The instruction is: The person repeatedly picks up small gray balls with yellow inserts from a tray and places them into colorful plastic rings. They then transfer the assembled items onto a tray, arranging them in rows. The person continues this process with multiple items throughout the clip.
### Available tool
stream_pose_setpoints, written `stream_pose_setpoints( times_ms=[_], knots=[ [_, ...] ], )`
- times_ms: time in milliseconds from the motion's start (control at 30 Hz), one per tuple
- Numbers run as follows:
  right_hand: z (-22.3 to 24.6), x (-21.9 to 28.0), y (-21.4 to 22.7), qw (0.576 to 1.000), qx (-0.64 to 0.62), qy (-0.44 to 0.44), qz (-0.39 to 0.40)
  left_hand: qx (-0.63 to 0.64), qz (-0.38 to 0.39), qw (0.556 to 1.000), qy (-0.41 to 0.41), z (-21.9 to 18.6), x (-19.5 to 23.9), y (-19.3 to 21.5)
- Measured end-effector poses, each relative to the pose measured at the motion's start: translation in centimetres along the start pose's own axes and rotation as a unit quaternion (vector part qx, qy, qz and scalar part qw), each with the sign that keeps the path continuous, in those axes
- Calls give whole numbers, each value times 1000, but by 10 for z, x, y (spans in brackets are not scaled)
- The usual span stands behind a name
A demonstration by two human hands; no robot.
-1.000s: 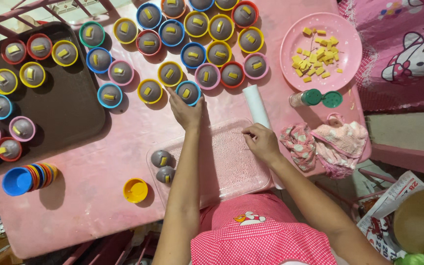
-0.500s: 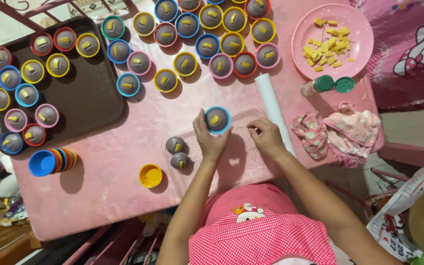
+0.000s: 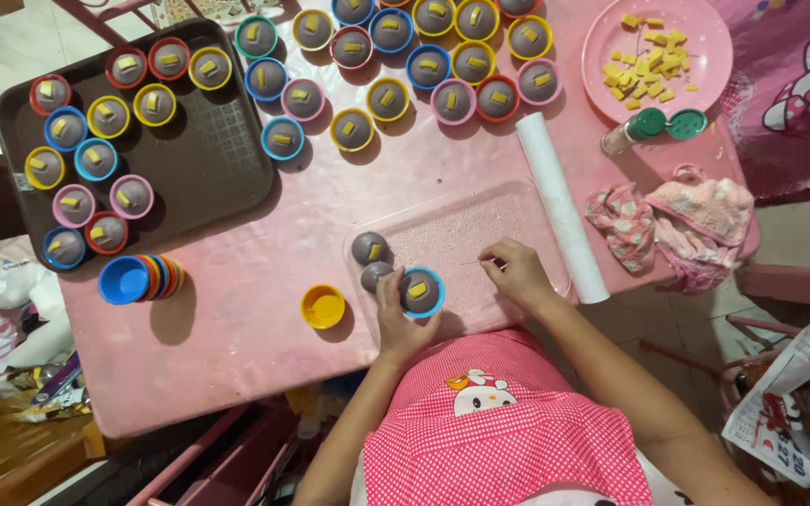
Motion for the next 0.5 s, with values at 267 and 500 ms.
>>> stream_pose_setpoints(
  times_ms=[267, 500],
  knots=[
    [40, 9, -28, 994, 98, 45, -14, 17, -8, 1000, -5, 7, 16, 40],
    [57, 20, -58, 998, 55, 37, -7, 20, 2, 1000, -7, 15, 33, 62]
  ],
)
Point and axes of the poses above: each hand's wrist, its own x-axis away from the middle knuckle, its own y-axis out of the back of the hand, z = x × y, the point moved 8 cm from there along -x, towards the middle knuckle, and after that the axes turned 9 degrees about z, right-handed, at the moved point
